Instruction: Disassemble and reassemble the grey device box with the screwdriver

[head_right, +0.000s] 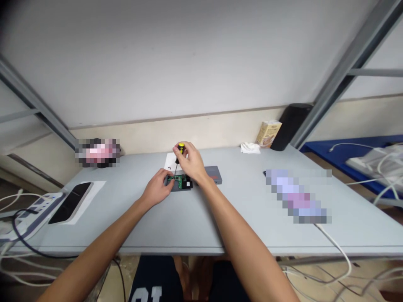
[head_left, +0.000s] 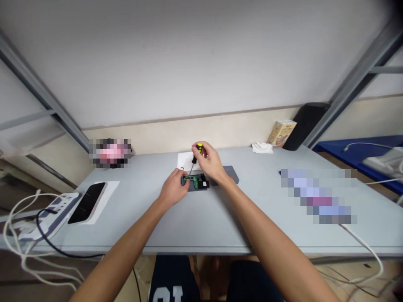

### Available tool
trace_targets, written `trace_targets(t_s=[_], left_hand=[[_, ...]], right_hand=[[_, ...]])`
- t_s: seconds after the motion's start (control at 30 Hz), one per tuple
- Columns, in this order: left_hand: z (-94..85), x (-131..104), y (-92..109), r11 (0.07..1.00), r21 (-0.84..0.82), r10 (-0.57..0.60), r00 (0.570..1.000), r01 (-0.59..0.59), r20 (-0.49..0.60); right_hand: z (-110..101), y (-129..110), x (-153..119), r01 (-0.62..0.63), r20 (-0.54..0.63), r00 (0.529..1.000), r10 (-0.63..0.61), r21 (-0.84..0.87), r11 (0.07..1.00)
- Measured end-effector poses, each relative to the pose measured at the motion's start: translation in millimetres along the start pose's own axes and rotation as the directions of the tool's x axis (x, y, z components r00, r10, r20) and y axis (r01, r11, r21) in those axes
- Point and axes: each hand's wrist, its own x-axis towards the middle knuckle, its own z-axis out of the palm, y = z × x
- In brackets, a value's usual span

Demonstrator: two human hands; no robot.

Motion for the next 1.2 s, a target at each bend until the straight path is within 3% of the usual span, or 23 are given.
trace_targets(t_s=[0.13,0.23,0.4,0.8,1.07,1.2], left_hand=[[-1.7,-1,1,1.000,0.007,-0.006,1.000,0.006,0.006],[-2.8,-1,2,1.000,0.018,-0.009,1.000,0.009,0.017],[-4.0,-1,4,1.000,0.018,-0.009,1.000,0.008,0.011],[-2.9,-3,4,1.000,-0.010,0.001,1.000,-0.001,-0.006],[-9.7,2,-2,0.998,-0.058,-0.026,0.977,0.014,-0.210],[-10.6,0,-6,0.998,-0.039,-0.057,0.976,0.050,-0.209]], right_hand=[[-14,4,6,-0.004,-0.159,0.987,0.000,-0.025,1.000],[-23,11,9,0.044,-0.251,0.965,-0.079,-0.143,0.989],[-29,26,11,0.030,-0.280,0.955,-0.102,-0.248,0.968],[-31,30,12,0.000,-0.352,0.932,-0.081,-0.226,0.974],[-34,25,15,-0.044,-0.435,0.900,-0.008,-0.107,0.993],[-33,24,15,-0.068,-0.440,0.897,0.033,-0.063,0.996]])
